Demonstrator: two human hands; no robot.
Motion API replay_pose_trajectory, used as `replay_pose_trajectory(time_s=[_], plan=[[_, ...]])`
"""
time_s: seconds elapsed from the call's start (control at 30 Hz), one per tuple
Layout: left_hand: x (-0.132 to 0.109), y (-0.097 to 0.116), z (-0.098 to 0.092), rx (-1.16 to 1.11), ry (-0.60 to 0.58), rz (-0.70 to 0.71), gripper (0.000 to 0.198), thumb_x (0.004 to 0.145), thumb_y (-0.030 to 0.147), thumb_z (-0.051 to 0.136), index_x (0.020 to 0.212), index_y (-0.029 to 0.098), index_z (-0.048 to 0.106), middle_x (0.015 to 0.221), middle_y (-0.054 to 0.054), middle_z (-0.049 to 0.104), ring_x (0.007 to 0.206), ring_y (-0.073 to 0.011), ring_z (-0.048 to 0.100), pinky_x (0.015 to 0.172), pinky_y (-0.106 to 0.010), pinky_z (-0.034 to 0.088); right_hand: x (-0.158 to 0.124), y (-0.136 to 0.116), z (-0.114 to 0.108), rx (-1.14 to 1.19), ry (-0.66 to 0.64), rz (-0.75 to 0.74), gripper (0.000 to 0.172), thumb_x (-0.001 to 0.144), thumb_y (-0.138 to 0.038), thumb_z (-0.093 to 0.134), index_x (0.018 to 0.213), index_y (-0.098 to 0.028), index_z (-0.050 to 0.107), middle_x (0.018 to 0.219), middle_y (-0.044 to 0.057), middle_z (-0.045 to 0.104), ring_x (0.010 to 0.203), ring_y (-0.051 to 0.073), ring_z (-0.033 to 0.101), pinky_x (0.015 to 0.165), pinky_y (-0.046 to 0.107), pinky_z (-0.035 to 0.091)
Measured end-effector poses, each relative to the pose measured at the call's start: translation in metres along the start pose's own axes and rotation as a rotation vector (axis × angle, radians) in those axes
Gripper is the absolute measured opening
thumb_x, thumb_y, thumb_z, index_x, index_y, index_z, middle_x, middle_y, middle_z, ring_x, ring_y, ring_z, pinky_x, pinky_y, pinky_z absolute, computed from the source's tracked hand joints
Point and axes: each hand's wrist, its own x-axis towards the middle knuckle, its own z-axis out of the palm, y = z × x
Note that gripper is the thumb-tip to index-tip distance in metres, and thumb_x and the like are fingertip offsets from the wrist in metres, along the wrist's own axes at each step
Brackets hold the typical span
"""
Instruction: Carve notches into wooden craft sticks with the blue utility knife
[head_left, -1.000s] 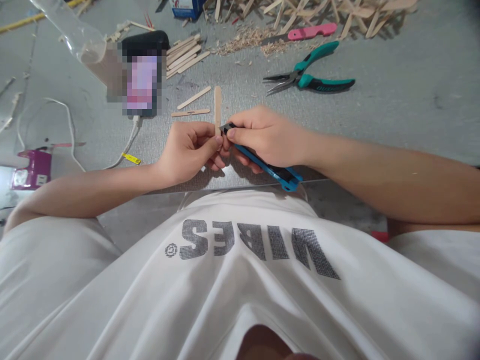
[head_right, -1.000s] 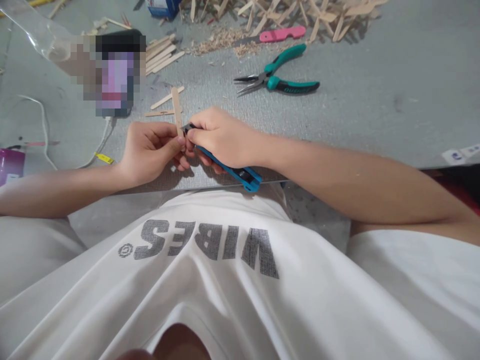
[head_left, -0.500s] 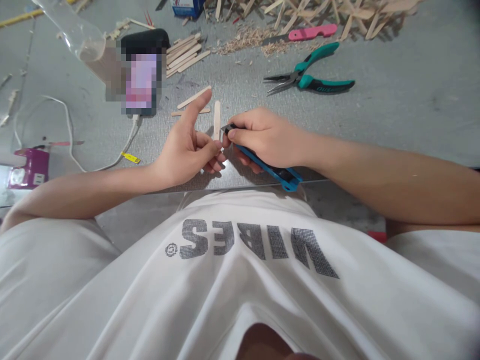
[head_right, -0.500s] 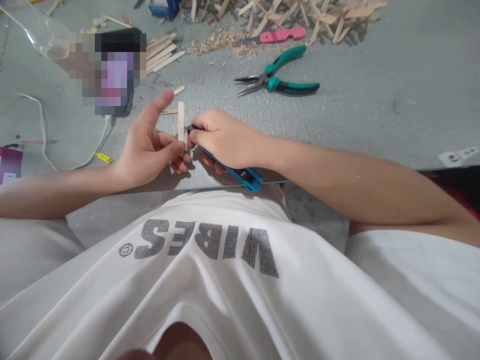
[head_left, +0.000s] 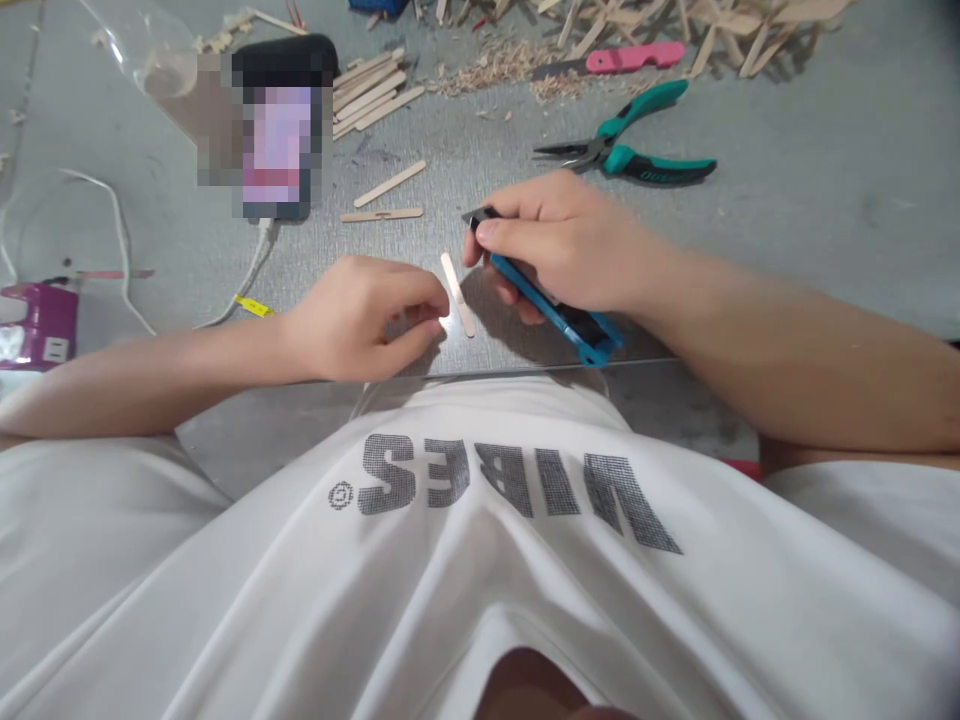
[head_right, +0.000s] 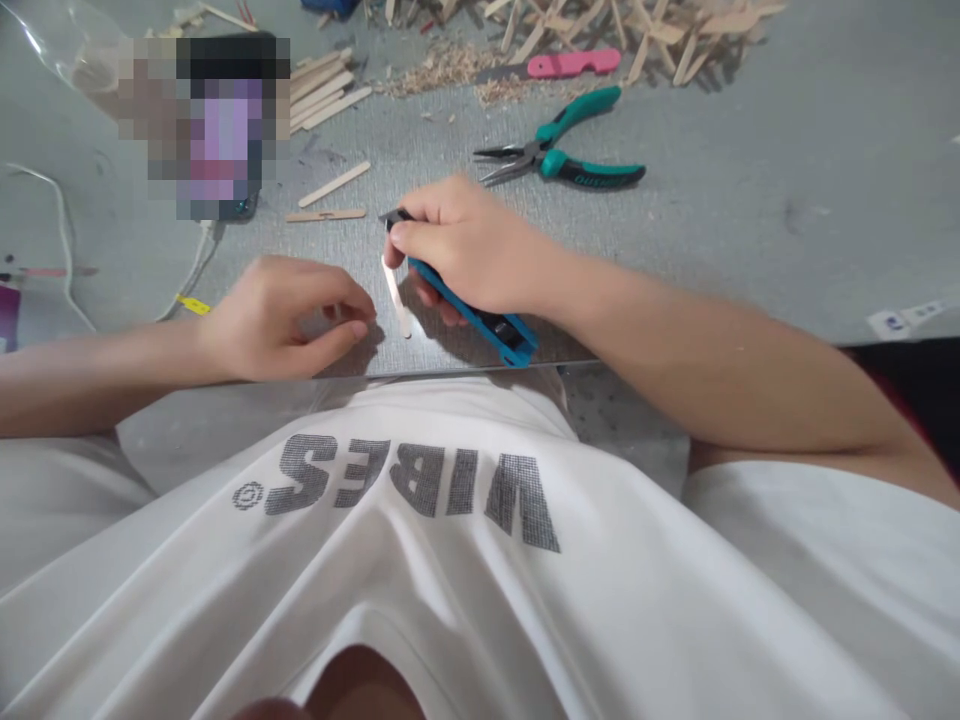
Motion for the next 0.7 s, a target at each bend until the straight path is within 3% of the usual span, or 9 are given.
replay_pose_trajectory(time_s=[0.07,0.13,0.2,0.27,0.4,0.6,0.7], plan=[[-0.001,-0.010,-0.003,0.218,-0.017,0.254,0.025,0.105,0.032,0.059,0.116,0.020,0.078,0.125,-0.017,0.083,0.109,-0.0304,0.081,0.092,-0.048,0.068,0.000,-0.002,-0.004,0.003,0.049,-0.026,0.030,0.111,-0.007,0.044,0.089,-0.016,0.062,0.054,-0.006,0.057,0.036,0.010,0.053,0.037,0.020,0.041],[-0.002,-0.017,-0.002,0.329,-0.086,0.337,0.034,0.108,0.032,0.059,0.134,0.016,0.074,0.151,-0.024,0.072,0.137,-0.0382,0.073,0.109,-0.057,0.064,0.001,-0.002,-0.008,0.001,0.080,-0.046,0.030,0.110,-0.007,0.044,0.088,-0.015,0.062,0.054,-0.004,0.059,0.036,0.011,0.054,0.036,0.021,0.042],[-0.004,-0.018,0.001,0.367,-0.168,0.342,0.039,0.110,0.033,0.060,0.143,0.014,0.069,0.161,-0.026,0.065,0.150,-0.0403,0.066,0.119,-0.059,0.060,0.002,0.000,-0.011,0.002,0.093,-0.062,0.029,0.110,-0.009,0.044,0.087,-0.014,0.061,0.054,-0.003,0.059,0.035,0.012,0.054,0.036,0.022,0.042],[-0.005,-0.017,0.005,0.377,-0.187,0.323,0.036,0.112,0.032,0.057,0.142,0.015,0.069,0.159,-0.023,0.068,0.150,-0.0371,0.066,0.120,-0.055,0.059,0.004,0.003,-0.014,0.002,0.100,-0.087,0.028,0.109,-0.009,0.045,0.087,-0.014,0.062,0.054,-0.002,0.060,0.035,0.012,0.054,0.035,0.023,0.043],[0.000,-0.022,0.014,0.401,-0.074,0.221,0.031,0.115,0.026,0.052,0.136,0.021,0.073,0.129,-0.014,0.082,0.125,-0.0293,0.077,0.105,-0.047,0.060,0.005,0.006,-0.014,-0.011,0.089,-0.132,0.027,0.107,-0.009,0.046,0.087,-0.013,0.063,0.056,-0.001,0.061,0.036,0.013,0.054,0.036,0.023,0.044],[0.011,-0.042,0.019,0.373,-0.067,0.132,0.032,0.114,0.026,0.049,0.109,0.022,0.080,0.109,-0.012,0.080,0.110,-0.0289,0.074,0.096,-0.047,0.056,0.003,0.003,-0.009,-0.026,0.076,-0.097,0.027,0.108,-0.008,0.044,0.089,-0.014,0.063,0.055,-0.002,0.060,0.036,0.013,0.054,0.035,0.022,0.040],[0.012,-0.046,0.016,0.365,-0.053,0.144,0.032,0.113,0.025,0.048,0.106,0.023,0.079,0.105,-0.011,0.080,0.110,-0.0287,0.074,0.097,-0.049,0.055,0.002,0.003,-0.009,-0.038,0.084,-0.117,0.028,0.109,-0.008,0.045,0.088,-0.014,0.063,0.054,-0.002,0.060,0.035,0.012,0.054,0.035,0.021,0.040]])
